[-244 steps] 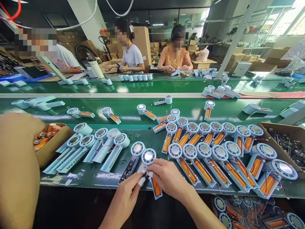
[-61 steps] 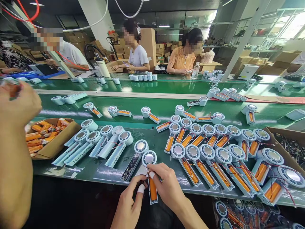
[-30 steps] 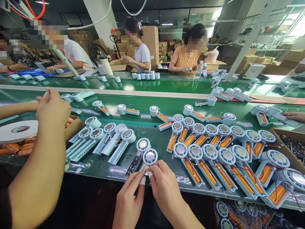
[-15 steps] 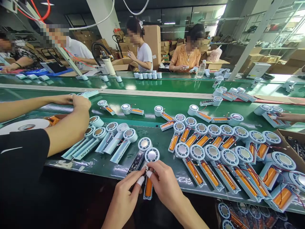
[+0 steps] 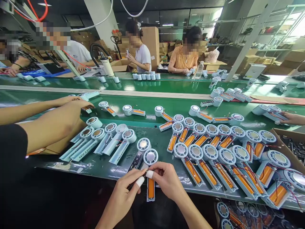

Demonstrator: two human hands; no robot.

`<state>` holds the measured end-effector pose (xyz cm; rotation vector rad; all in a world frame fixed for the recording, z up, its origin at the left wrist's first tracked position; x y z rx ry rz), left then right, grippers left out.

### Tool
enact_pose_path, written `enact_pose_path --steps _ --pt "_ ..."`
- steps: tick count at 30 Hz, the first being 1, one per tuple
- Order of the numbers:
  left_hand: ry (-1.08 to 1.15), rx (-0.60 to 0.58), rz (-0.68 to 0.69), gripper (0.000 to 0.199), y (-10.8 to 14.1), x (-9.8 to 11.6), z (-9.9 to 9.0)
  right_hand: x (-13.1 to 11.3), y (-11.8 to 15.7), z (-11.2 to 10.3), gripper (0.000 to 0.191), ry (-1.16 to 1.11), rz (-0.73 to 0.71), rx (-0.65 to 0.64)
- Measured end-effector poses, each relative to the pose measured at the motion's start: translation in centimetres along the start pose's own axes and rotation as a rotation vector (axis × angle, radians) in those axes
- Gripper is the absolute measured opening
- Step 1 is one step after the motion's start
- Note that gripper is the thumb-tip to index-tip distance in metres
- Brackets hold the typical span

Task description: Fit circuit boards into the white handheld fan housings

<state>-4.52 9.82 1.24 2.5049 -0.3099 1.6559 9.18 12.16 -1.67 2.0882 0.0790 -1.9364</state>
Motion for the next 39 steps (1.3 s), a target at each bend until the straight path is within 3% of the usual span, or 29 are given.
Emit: enact_pose_path --steps 5,10,13,16,21,24,27,29,32,35,39 --pt "-0.038 0.138 0.070 0.041 1.0 1.6 0.2 -0.5 1.0 0.5 0.050 -0.104 0.085 -0.054" --pt "0.009 0.280 -0.110 0.048 2.0 -0.7 0.1 -1.0 1.7 0.1 0.033 -0.117 0.073 -0.043" --pt "-0.013 0.327 -0.082 0.046 1.2 -0.8 0.0 -0.7 1.6 0.5 0.025 -0.215 0.114 -0.092" --pt "0.020 0.266 -0.116 0.047 0.5 -1.4 1.2 -0.9 1.3 0.9 0.022 -0.294 0.088 -0.111" --pt "0.278 0.093 -0.335 0.061 0.8 -4.3 3.7 -1.6 1.7 1.8 0.020 -0.318 0.059 -0.166" --pt "0.395 0.007 -0.388 0.060 0.7 -4.9 4.3 -3.4 2.3 1.1 0.014 -0.069 -0.049 -0.124" --pt "0.545 0.049 -0.383 0.047 0.0 -4.6 4.1 -5.6 3.1 0.5 0.007 0.187 -0.201 -0.083" --pt "0.680 0.044 -0.404 0.043 -0.5 -4.3 4.9 -6.2 3.3 0.6 0.006 0.220 -0.239 -0.114" --pt "0.785 0.030 -0.466 0.054 -0.7 -4.0 6.1 -5.1 2.6 -0.2 0.014 0.030 -0.166 -0.085" --pt "0.705 0.011 -0.466 0.068 -0.4 -3.3 6.2 -2.6 1.6 -1.2 0.027 -0.326 0.005 -0.035" --pt "0.531 0.041 -0.295 0.050 -0.5 -1.3 4.6 -1.3 1.2 -1.1 0.034 -0.520 0.069 -0.058"
Point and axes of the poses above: each hand's wrist, its own y-axis away from the middle knuckle, its own z-axis out of the palm, x = y × z, the point moved 9 cm from there along -y, towards the middle knuckle, and after that the axes turned 3 degrees about z, right-handed, at the moved point
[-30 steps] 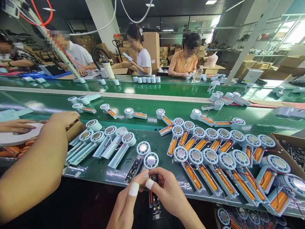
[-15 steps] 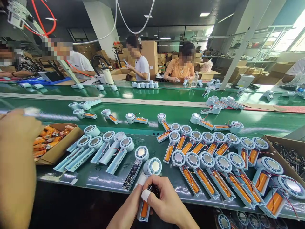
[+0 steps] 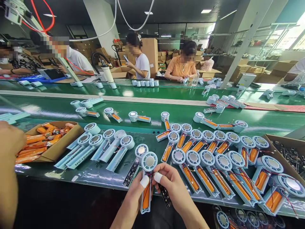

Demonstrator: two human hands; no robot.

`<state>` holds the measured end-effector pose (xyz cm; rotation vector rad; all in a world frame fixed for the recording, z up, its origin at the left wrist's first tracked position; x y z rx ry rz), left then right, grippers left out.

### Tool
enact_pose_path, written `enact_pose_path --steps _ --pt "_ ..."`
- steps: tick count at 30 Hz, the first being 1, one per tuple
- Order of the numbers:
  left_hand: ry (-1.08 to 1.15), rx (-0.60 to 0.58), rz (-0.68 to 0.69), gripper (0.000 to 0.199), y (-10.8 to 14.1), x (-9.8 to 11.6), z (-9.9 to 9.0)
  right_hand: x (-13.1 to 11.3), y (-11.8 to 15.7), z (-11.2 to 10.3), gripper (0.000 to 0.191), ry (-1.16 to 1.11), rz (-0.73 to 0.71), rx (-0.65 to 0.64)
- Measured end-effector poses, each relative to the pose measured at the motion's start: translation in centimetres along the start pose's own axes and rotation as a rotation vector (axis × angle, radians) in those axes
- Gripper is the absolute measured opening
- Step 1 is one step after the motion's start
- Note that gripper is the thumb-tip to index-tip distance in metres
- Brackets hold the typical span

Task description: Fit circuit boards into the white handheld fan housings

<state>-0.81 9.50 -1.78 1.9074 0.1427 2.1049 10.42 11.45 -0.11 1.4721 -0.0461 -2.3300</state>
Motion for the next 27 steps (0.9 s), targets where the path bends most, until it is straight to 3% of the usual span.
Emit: enact_pose_path --steps 4,8,11,13,15,17,22,27 --pt "-0.133 0.076 0.089 0.045 0.4 0.9 -0.7 -0.6 0.6 0.2 0.033 0.068 -0.051 0.011" --pt "-0.222 0.134 0.117 0.048 0.5 0.7 -1.3 -1.9 1.6 0.5 0.024 0.276 -0.148 0.041" --pt "-0.294 0.161 0.125 0.055 0.3 0.6 -1.7 -2.0 2.1 0.6 0.027 0.501 -0.181 0.078" --pt "-0.319 0.203 0.089 0.060 0.3 0.4 -2.0 -2.0 2.3 -0.2 0.029 0.675 -0.195 0.188" --pt "-0.320 0.228 0.044 0.063 0.3 0.1 -2.2 -2.2 2.5 -0.6 0.024 0.871 -0.219 0.277" --pt "-0.312 0.236 0.038 0.064 0.4 0.3 -2.1 -2.6 2.6 -0.3 0.021 1.096 -0.235 0.283" --pt "-0.331 0.233 0.093 0.047 0.8 1.7 -1.8 -3.2 2.8 1.0 0.023 1.617 -0.103 0.036" --pt "-0.298 0.198 0.084 0.036 0.9 2.1 -1.5 -4.4 3.3 2.4 0.011 1.760 -0.107 -0.288"
Point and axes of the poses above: each hand's wrist, its own y-axis away from the middle knuckle, its own z-axis out of the palm, x = y × z, the point moved 9 cm from there along -y, towards the middle knuckle, and after that the axes turned 3 degrees about z, right-handed, at the moved point
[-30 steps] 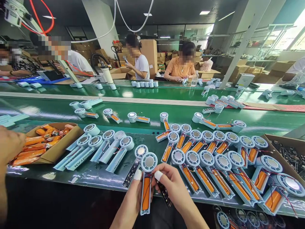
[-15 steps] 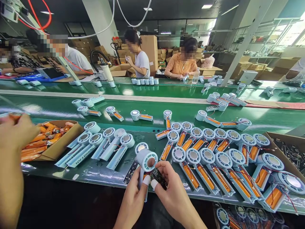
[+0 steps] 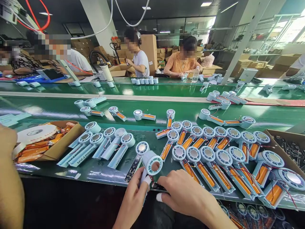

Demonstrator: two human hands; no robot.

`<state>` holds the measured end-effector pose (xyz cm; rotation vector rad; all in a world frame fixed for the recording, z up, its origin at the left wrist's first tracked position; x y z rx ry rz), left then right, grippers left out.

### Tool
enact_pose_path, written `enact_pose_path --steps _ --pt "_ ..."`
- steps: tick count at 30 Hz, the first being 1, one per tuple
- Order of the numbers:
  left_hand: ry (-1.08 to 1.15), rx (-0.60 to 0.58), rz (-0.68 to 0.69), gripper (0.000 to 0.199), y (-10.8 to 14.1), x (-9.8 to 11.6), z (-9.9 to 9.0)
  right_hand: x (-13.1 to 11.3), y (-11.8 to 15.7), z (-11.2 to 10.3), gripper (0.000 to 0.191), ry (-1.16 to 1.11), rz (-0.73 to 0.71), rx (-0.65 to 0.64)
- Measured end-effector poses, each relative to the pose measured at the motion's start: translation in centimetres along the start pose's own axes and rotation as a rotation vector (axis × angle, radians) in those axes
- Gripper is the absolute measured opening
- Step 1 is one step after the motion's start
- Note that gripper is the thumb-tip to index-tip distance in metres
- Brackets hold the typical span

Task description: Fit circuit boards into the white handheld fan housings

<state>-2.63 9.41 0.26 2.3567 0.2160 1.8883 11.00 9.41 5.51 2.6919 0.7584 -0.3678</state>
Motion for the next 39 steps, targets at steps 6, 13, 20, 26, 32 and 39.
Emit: enact_pose_path --steps 6,13,20,26,32,39 --pt "0.046 -0.033 -0.012 0.033 -0.1 0.0 0.3 -0.8 -0.7 -0.4 0.028 -0.287 -0.103 0.045" --pt "0.312 -0.076 -0.049 0.043 -0.1 -0.6 0.8 0.3 -1.7 4.4 0.054 -1.115 0.008 -0.069" --pt "0.425 -0.136 -0.073 0.048 0.3 -1.2 2.0 0.7 -2.7 7.7 0.060 -1.657 0.041 0.120" --pt "0.242 -0.045 -0.015 0.044 0.3 -0.7 1.6 0.3 -2.6 7.5 0.063 -1.545 0.127 0.237" --pt "0.125 0.086 -0.044 0.042 0.0 -1.0 0.6 0.4 -0.7 6.2 0.039 -1.314 0.188 0.469" --pt "0.382 0.012 -0.162 0.051 0.0 -3.2 2.2 1.7 1.0 6.7 0.044 -0.912 0.316 0.616"
Point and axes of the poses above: each hand's wrist, its own y-axis away from the middle knuckle, its own z-axis out of the palm, x = y × z, the point moved 9 cm from there along -y, towards the middle knuckle, and after that the axes turned 3 degrees about z, right-handed, at the moved point
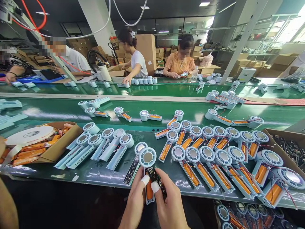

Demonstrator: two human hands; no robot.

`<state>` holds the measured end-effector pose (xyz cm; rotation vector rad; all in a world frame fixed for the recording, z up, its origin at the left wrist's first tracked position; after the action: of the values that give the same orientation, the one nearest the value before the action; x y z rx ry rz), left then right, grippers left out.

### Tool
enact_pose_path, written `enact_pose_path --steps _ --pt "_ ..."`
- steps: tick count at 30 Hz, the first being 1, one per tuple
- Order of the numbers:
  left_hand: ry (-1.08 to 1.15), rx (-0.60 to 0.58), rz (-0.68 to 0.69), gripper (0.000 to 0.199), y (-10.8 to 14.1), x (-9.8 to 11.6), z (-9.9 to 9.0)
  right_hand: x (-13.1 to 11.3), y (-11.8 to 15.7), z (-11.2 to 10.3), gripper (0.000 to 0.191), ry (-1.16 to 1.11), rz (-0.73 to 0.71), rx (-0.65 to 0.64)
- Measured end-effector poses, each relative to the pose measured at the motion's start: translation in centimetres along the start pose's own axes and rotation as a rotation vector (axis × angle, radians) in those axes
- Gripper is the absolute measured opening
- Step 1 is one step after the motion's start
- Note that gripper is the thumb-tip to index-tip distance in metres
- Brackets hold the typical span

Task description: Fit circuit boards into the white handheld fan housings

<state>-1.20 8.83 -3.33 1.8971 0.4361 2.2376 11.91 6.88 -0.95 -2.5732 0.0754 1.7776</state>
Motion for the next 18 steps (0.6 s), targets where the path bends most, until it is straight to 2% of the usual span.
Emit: enact_pose_path --steps 2,4,6,9,11,15,18 --pt "0.030 -0.042 -0.015 0.059 0.1 -0.6 0.6 -0.5 -0.2 -0.2 0.042 0.102 -0.056 0.047" --pt "-0.036 -0.014 -0.032 0.068 0.4 -0.9 0.7 -1.5 -0.3 -0.1 0.043 0.205 -0.121 0.075" --pt "-0.116 0.031 -0.037 0.074 0.6 -0.8 0.7 -2.4 -0.6 0.3 0.049 0.358 -0.149 0.032" --pt "-0.141 0.049 -0.032 0.076 0.8 -0.3 0.8 -3.4 -0.8 0.9 0.062 0.618 -0.148 -0.165" --pt "-0.142 0.055 -0.044 0.074 0.7 -0.1 0.7 -4.1 -0.5 0.9 0.074 0.711 -0.183 -0.301" --pt "-0.159 0.065 -0.017 0.064 0.5 0.2 0.3 -4.6 0.2 0.4 0.097 0.675 -0.189 -0.511" --pt "-0.178 0.078 0.003 0.061 0.4 0.0 -0.1 -3.6 0.4 0.6 0.095 0.614 -0.151 -0.583"
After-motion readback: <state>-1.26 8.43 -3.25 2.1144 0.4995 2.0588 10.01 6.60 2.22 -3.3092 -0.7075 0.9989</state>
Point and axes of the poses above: each hand's wrist, its own y-axis away from the middle knuckle, its own z-axis out of the palm, x = y × z, the point moved 9 cm from there along -y, towards the middle knuckle, and after that the axes turned 3 degrees about z, right-handed, at the moved point
